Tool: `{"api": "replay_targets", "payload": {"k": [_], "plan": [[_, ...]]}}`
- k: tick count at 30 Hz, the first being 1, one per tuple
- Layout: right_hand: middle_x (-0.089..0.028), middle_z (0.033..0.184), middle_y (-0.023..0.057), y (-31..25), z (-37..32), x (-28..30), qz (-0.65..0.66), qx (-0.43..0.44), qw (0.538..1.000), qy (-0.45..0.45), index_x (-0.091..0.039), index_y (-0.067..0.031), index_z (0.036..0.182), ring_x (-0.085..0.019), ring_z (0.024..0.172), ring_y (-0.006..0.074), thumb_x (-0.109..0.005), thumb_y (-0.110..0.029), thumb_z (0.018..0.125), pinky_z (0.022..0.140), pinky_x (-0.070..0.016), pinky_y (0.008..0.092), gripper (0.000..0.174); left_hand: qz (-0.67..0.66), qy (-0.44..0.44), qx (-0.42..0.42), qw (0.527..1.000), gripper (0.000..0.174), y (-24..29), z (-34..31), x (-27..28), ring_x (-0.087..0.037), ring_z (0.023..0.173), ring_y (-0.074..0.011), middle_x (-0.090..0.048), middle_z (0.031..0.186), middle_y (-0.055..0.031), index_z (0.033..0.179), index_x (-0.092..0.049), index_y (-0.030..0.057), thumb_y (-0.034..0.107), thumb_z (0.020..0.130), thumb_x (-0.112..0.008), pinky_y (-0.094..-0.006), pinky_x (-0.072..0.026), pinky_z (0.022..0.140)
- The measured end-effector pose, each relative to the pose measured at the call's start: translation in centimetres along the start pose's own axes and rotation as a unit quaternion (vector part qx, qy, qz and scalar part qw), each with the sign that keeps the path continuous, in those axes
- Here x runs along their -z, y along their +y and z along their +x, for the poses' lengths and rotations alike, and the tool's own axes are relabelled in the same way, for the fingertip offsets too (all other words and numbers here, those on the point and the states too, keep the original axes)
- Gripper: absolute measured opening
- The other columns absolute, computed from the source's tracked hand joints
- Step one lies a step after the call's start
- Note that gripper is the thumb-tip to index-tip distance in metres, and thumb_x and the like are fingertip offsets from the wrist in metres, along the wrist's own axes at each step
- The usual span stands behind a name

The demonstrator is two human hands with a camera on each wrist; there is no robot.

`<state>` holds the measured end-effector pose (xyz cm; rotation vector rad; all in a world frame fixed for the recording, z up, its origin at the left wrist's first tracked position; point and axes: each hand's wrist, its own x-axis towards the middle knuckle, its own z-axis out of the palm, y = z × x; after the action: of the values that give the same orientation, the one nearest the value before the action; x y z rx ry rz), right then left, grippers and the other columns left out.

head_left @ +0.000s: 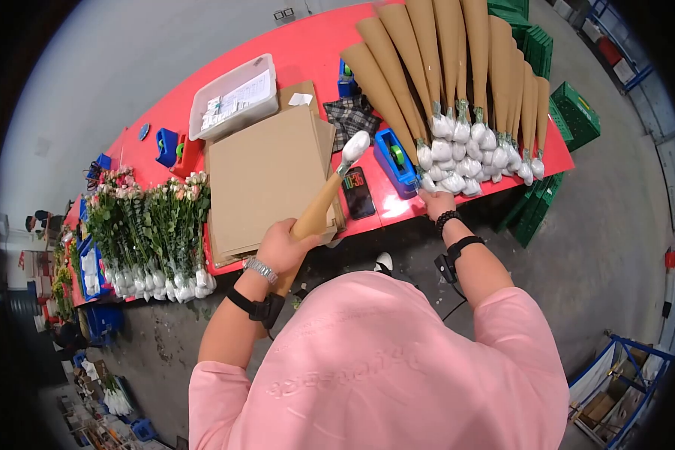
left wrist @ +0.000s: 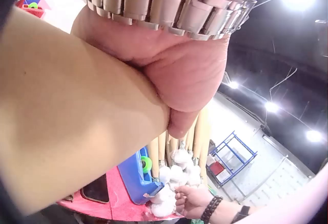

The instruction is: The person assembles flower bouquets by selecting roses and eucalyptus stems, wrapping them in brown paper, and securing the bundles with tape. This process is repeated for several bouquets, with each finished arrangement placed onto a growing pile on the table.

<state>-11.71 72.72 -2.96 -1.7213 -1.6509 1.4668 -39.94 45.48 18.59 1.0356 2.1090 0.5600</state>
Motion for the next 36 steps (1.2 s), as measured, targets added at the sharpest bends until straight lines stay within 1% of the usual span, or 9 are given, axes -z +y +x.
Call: {"api": "replay_targets", "payload": {"k": [7,10,11,13,17,28,30,32,36], "plan": [[-0.046,0.06,-0.0056,-1.1,1.9,-2.7,0.176,-0.32,0.92,-0.14,-0.055,-0.0162,0.076,-0.039,0.046,0.0076,-0.069,-0.032,0.101,0.042,-0.0297,0.0265,0.032,0.005,-0.004,0.024,1.0,0.054,-3.6,-4.1,1.9,-0.074,0.087,-0.0321,-0.075,0.094,-0.0226,0.111,-0.072,-0.0056,0.039,0.083,-0.082,-0.0403,-0.0566,0.082],[-0.05,0.057,-0.0009,-0.6,0.0,-4.2,-0.14,-0.218,0.957,-0.134,-0.061,-0.0105,0.076,-0.044,0.044,0.0126,-0.073,-0.036,0.097,0.043,-0.036,0.0285,0.035,-0.023,0.009,0.003,1.0,0.054,-5.7,-5.3,2.7,-0.074,0.087,-0.0321,-0.076,0.095,-0.0215,0.113,-0.072,-0.0054,0.039,0.084,-0.082,-0.0401,-0.0566,0.081],[-0.056,0.061,0.0009,5.1,3.8,-6.5,-0.234,-0.044,0.967,-0.085,-0.068,-0.0062,0.084,-0.048,0.046,0.0129,-0.077,-0.038,0.094,0.044,-0.0383,0.0299,0.034,-0.022,0.012,0.004,1.0,0.054,-6.4,-5.3,3.1,-0.074,0.087,-0.0321,-0.076,0.095,-0.0215,0.113,-0.072,-0.0054,0.039,0.084,-0.082,-0.0401,-0.0566,0.081],[-0.067,0.071,0.0063,-1.3,-5.0,-6.9,-0.046,0.033,0.994,-0.098,-0.076,-0.0006,0.097,-0.066,0.071,0.0144,-0.078,-0.039,0.09,0.067,-0.0519,0.0295,0.039,-0.036,0.026,-0.024,0.999,0.054,-7.7,-5.7,3.6,-0.074,0.084,-0.031,-0.076,0.092,-0.0197,0.114,-0.072,-0.0053,0.038,0.084,-0.082,-0.0396,-0.0567,0.08],[-0.068,0.074,0.0005,-14.6,-21.4,-9.5,0.19,0.201,0.922,-0.272,-0.072,-0.0013,0.091,-0.061,0.068,0.0069,-0.079,-0.019,0.092,0.061,-0.0482,0.0248,0.019,-0.085,0.016,0.002,0.996,0.051,-7.8,-5.7,4.2,-0.073,0.08,-0.0254,-0.076,0.089,-0.0165,0.112,-0.073,-0.005,0.037,0.084,-0.082,-0.0372,-0.0567,0.077],[-0.065,0.065,0.0027,-19.1,-29.6,-13.7,0.012,0.317,0.933,-0.169,-0.068,-0.0005,0.084,-0.056,0.059,0.0071,-0.083,-0.023,0.089,0.055,-0.0456,0.0258,0.027,-0.309,-0.182,-0.065,0.931,0.037,-8.8,-7.8,6.1,-0.07,0.076,-0.0168,-0.074,0.091,-0.0105,0.113,-0.07,-0.0023,0.032,0.099,-0.068,-0.0327,-0.0581,0.072],[-0.066,0.067,0.0029,-19.2,-30.5,-14.4,-0.019,0.333,0.929,-0.161,-0.068,-0.0006,0.086,-0.057,0.059,0.0069,-0.083,-0.022,0.089,0.056,-0.0464,0.0265,0.026,-0.517,-0.289,-0.026,0.806,0.053,-9.4,-7.7,6.0,-0.07,0.073,-0.0222,-0.071,0.09,-0.0133,0.117,-0.067,0.0002,0.048,0.107,-0.046,-0.0362,-0.0594,0.067],[-0.068,0.072,0.0069,-18.8,-31.2,-15.1,0.181,0.381,0.867,-0.265,-0.069,-0.0019,0.097,-0.063,0.059,0.0154,-0.086,-0.029,0.085,0.057,-0.0502,0.0315,0.034,-0.513,-0.344,-0.025,0.786,0.063,-9.6,-7.4,5.6,-0.07,0.071,-0.0238,-0.07,0.089,-0.0148,0.119,-0.065,0.0005,0.056,0.108,-0.036,-0.0371,-0.0592,0.066],[-0.07,0.081,0.0109,-20.5,-28.9,-13.3,-0.004,0.647,0.741,-0.18,-0.069,-0.0036,0.108,-0.069,0.067,0.0281,-0.084,-0.04,0.082,0.063,-0.0543,0.0377,0.047,-0.486,-0.427,-0.032,0.762,0.078,-8.9,-7.1,5.8,-0.069,0.071,-0.0259,-0.07,0.091,-0.0175,0.13,-0.06,0.0011,0.068,0.107,-0.025,-0.0381,-0.0585,0.064]]}}
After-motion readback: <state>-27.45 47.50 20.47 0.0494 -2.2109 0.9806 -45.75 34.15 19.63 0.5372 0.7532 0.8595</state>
